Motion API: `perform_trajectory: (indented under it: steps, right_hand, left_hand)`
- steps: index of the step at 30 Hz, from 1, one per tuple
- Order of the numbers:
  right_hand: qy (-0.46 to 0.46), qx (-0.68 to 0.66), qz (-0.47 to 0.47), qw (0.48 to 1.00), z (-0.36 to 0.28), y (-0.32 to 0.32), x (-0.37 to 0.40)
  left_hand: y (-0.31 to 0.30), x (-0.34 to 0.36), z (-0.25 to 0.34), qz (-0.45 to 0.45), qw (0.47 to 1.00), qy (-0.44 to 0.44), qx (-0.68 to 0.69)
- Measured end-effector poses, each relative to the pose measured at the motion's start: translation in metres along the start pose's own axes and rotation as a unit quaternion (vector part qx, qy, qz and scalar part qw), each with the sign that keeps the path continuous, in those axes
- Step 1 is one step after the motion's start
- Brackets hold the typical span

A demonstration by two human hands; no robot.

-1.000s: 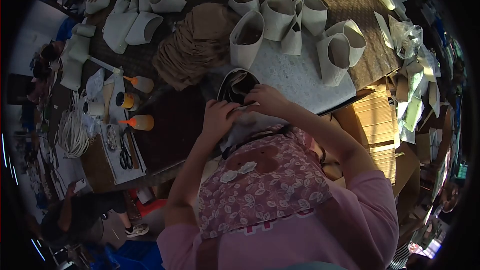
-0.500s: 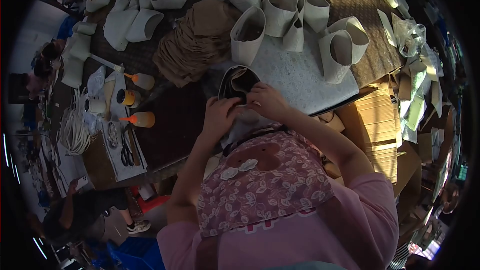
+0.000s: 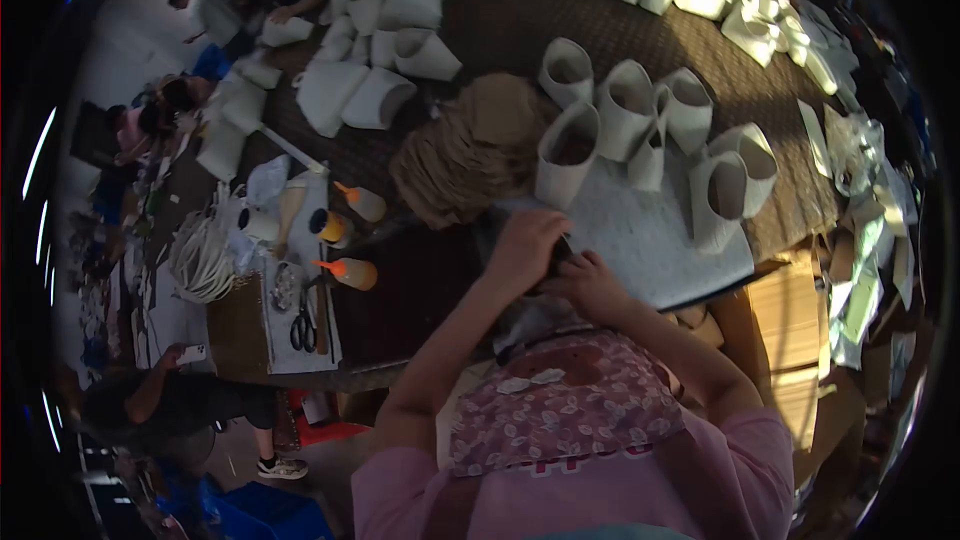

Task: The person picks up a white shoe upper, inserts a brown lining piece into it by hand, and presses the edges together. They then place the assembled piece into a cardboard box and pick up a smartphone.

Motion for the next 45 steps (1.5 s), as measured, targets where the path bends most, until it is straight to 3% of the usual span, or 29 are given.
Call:
perform_trajectory:
  steps: [1, 3, 5, 8, 10, 11, 14, 15, 17, 19, 20, 22, 25, 28, 29, 32, 34, 37, 38, 40, 43, 45]
  right_hand:
    - [-0.017, 0.012, -0.007, 1.000, -0.007, -0.001, -0.003]
    - [0.018, -0.017, -0.046, 0.999, -0.005, 0.010, -0.004]
    - [0.012, 0.017, -0.129, 0.991, 0.003, 0.020, 0.001]
    - [-0.048, 0.002, -0.001, 0.999, 0.013, -0.030, 0.006]
    - [-0.001, 0.042, 0.098, 0.994, 0.015, -0.079, 0.002]
    - [0.026, 0.058, 0.147, 0.987, 0.016, -0.094, 0.001]
    - [0.104, -0.097, 0.202, 0.969, 0.036, -0.078, 0.002]
    - [0.153, -0.234, 0.116, 0.953, 0.035, -0.056, 0.000]
    - [0.116, -0.294, 0.068, 0.946, 0.022, -0.018, -0.002]
    - [0.051, -0.209, 0.089, 0.973, 0.014, -0.005, 0.000]
    - [0.016, -0.166, 0.098, 0.981, 0.011, -0.001, -0.001]
    - [0.034, -0.216, 0.093, 0.971, 0.022, 0.006, -0.003]
    - [0.058, -0.300, 0.050, 0.951, 0.033, 0.018, 0.003]
    - [0.012, -0.272, 0.075, 0.959, 0.024, 0.010, -0.001]
    - [-0.015, -0.245, 0.096, 0.965, 0.018, 0.005, -0.002]
    - [0.080, -0.302, 0.079, 0.947, 0.031, 0.012, -0.005]
    - [0.090, -0.297, 0.094, 0.946, 0.038, 0.017, -0.007]
    - [0.154, -0.272, 0.084, 0.946, 0.055, 0.025, -0.009]
    - [0.186, -0.262, 0.075, 0.944, 0.061, 0.026, -0.008]
    - [0.156, -0.249, 0.051, 0.954, 0.060, 0.024, -0.013]
    - [0.113, -0.303, 0.044, 0.945, 0.038, 0.008, -0.024]
    - [0.104, -0.344, 0.024, 0.933, 0.033, 0.010, -0.027]
  left_hand:
    - [0.020, -0.009, -0.001, 0.009, 0.997, 0.076, -0.011]
    - [0.102, -0.001, -0.018, -0.216, 0.945, 0.132, -0.206]
    - [0.136, -0.007, -0.041, -0.367, 0.905, 0.035, -0.213]
    - [0.128, -0.007, -0.058, -0.365, 0.918, 0.033, -0.151]
    - [0.095, 0.004, -0.055, -0.406, 0.911, -0.003, -0.066]
    - [0.080, 0.012, -0.054, -0.405, 0.913, -0.042, -0.022]
    - [0.046, 0.040, -0.043, -0.376, 0.903, -0.188, 0.088]
    - [0.040, 0.052, -0.038, -0.351, 0.894, -0.256, 0.107]
    - [0.033, 0.072, -0.031, -0.231, 0.926, -0.298, 0.033]
    - [0.020, 0.085, -0.021, -0.033, 0.958, -0.239, -0.154]
    - [0.028, 0.084, -0.021, -0.045, 0.973, -0.188, -0.123]
    - [0.044, 0.087, -0.018, -0.074, 0.992, -0.084, -0.057]
    - [0.068, 0.086, -0.020, -0.102, 0.989, -0.054, 0.093]
    - [0.066, 0.081, -0.027, -0.181, 0.951, -0.142, 0.206]
    - [0.061, 0.080, -0.029, -0.168, 0.952, -0.141, 0.215]
    - [0.054, 0.080, -0.037, -0.133, 0.958, -0.144, 0.209]
    - [0.058, 0.081, -0.049, -0.113, 0.969, -0.149, 0.162]
    - [0.055, 0.091, -0.070, 0.009, 0.958, -0.256, 0.126]
    - [0.056, 0.091, -0.071, 0.004, 0.955, -0.262, 0.137]
    - [0.059, 0.094, -0.072, -0.014, 0.947, -0.275, 0.164]
    - [0.040, 0.087, -0.057, 0.007, 0.965, -0.173, 0.199]
    - [0.041, 0.089, -0.063, -0.118, 0.920, -0.233, 0.293]
Point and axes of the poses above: each hand's wrist, its own x-axis away from the middle knuckle, its own y-axis out of the palm, z = x × y, the point moved 8 cm from there along -x, towards the middle knuckle, and after that the axes turned 13 degrees about -x, right-handed, at the moved point
